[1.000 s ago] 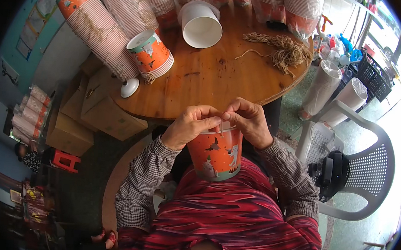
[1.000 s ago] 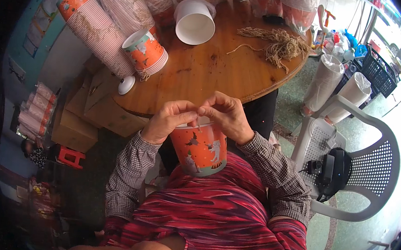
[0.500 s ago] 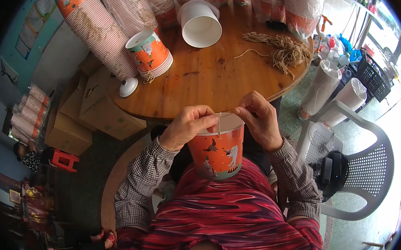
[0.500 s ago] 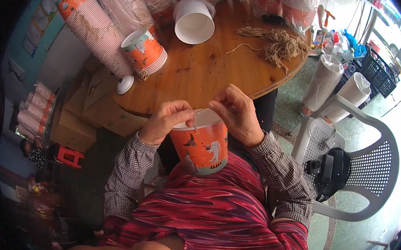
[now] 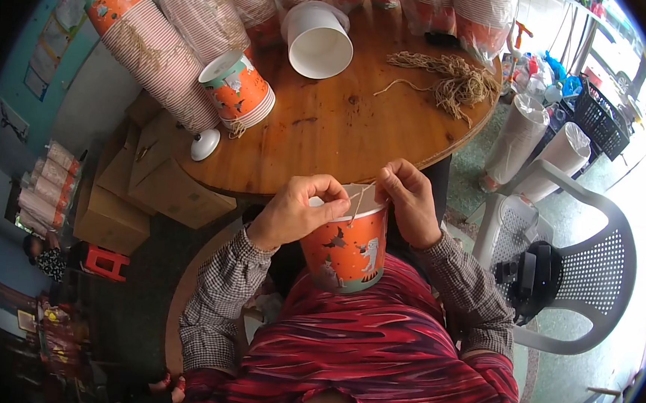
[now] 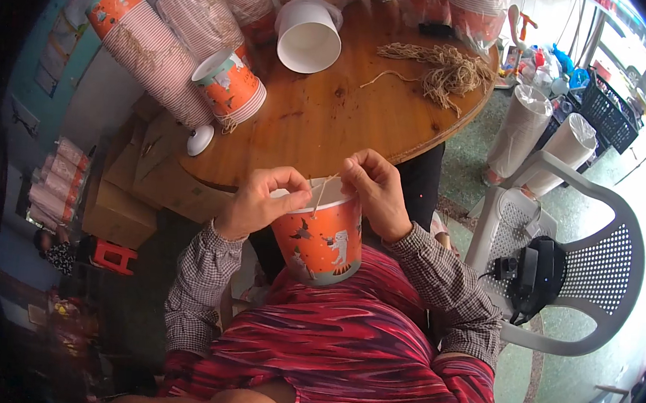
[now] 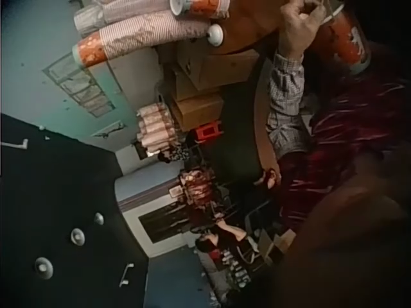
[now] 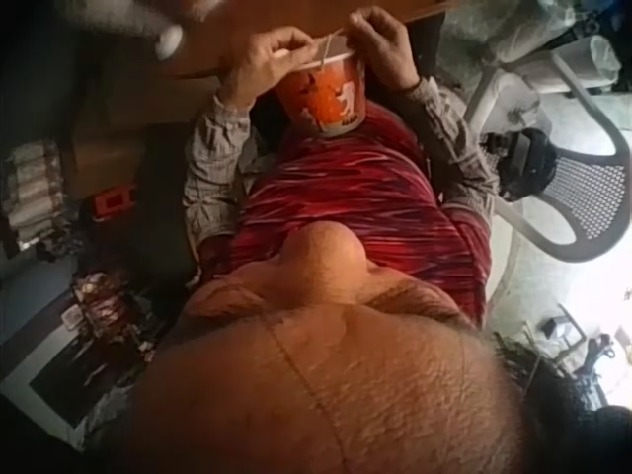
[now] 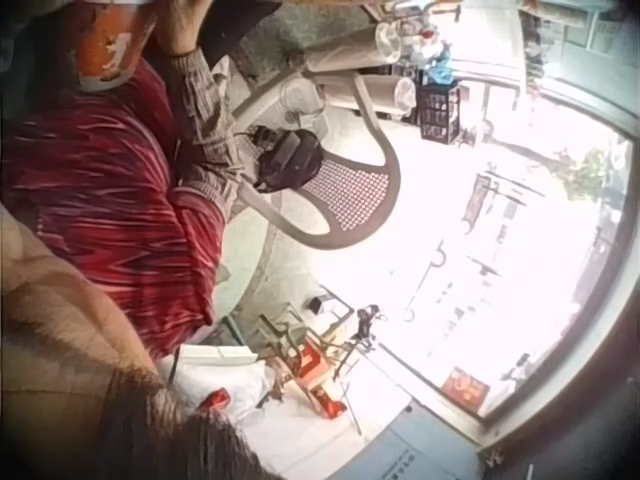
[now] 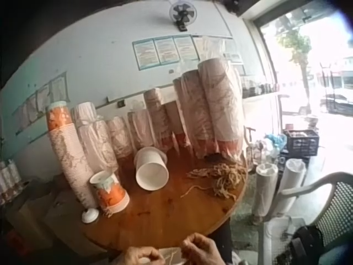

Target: The recorder is threading and knotting strings to create handles for Halloween-themed paper buckets.

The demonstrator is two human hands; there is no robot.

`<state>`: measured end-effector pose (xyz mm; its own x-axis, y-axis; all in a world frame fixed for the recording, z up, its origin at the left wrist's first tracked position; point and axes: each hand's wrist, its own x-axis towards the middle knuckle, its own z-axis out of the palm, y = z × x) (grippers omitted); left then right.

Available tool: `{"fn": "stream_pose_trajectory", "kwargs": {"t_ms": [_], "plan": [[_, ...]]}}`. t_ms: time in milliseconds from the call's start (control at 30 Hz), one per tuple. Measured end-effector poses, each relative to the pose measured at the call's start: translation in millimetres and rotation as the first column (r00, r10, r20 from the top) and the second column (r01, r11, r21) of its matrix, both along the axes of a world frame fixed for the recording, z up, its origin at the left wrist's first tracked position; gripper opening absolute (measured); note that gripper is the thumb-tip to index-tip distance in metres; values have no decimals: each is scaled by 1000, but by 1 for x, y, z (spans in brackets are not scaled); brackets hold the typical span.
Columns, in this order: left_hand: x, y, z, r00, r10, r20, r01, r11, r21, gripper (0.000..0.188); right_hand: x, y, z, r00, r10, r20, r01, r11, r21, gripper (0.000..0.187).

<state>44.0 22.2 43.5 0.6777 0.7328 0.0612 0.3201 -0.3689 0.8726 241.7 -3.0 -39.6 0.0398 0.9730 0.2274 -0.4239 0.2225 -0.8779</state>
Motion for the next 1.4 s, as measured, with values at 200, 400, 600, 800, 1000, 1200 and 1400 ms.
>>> {"fn": "stream_pose_trajectory", "kwargs": {"t_ms": [200,400,600,800,1000,1200,1400], "plan": [[-1,0,-5,964,123,236,-48,953,-300,17,-3,-8,1,975,79,-206,-66,995,71,15],[-1,2,3,958,52,280,71,909,-411,17,-4,-15,7,996,76,36,-82,978,190,10],[2,0,0,956,90,278,35,909,-414,20,-4,-11,23,981,182,69,-193,944,268,10],[9,-5,4,966,92,242,19,908,-419,20,-8,-6,35,980,194,46,-199,947,253,10],[9,-6,4,974,80,214,18,908,-420,24,-10,-4,30,978,209,23,-209,958,198,11],[8,-1,-6,959,121,257,-13,923,-385,19,-7,-13,31,987,110,117,-116,992,48,21],[7,-9,-7,948,163,275,-72,947,-313,17,-10,-16,19,987,101,124,-112,991,80,13]]}}
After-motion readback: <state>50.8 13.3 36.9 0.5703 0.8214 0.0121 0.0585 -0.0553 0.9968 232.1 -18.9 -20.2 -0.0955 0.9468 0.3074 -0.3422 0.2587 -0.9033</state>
